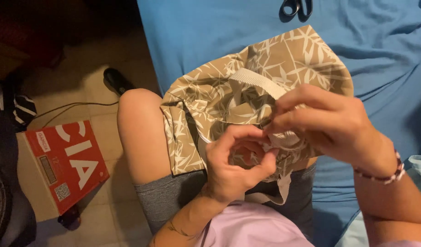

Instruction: A person is hand-sewing a white strap onto a patterned fabric bag using a needle and thread.

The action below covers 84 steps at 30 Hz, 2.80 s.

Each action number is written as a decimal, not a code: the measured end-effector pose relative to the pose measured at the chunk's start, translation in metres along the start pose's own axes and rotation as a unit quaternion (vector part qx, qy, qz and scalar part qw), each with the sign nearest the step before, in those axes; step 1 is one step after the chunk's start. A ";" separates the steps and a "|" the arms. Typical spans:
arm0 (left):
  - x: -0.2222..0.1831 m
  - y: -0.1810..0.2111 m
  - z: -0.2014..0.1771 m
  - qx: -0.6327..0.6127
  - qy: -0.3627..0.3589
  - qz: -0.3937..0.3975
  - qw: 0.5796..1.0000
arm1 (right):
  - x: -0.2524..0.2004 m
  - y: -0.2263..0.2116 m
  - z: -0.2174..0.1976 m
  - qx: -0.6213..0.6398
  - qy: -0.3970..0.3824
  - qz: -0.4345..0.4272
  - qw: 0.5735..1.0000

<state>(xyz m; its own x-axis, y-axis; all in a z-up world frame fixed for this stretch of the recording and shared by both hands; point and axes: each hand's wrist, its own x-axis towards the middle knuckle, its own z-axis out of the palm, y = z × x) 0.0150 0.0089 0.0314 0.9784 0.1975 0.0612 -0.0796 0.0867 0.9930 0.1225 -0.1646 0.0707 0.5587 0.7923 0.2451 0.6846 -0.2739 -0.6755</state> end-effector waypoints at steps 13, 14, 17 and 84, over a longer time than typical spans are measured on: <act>0.058 0.028 -0.018 0.205 -0.113 0.144 0.962 | 0.049 0.047 -0.020 0.101 -0.153 -0.009 0.983; 0.062 0.031 -0.018 0.210 -0.125 0.127 0.961 | 0.049 0.049 -0.018 0.110 -0.153 -0.003 0.982; 0.072 0.035 -0.018 0.221 -0.144 0.116 0.958 | 0.048 0.053 -0.014 0.135 -0.146 0.002 0.980; 0.083 -0.026 -0.020 -0.242 -0.142 -0.267 0.922 | 0.029 0.068 0.016 0.247 0.024 0.071 0.966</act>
<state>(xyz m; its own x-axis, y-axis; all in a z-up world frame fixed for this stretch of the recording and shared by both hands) 0.0947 0.0428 0.0089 0.9076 -0.2570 -0.3318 0.4196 0.5370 0.7318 0.1784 -0.1518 0.0209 0.6596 0.7367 0.1487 0.2986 -0.0752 -0.9514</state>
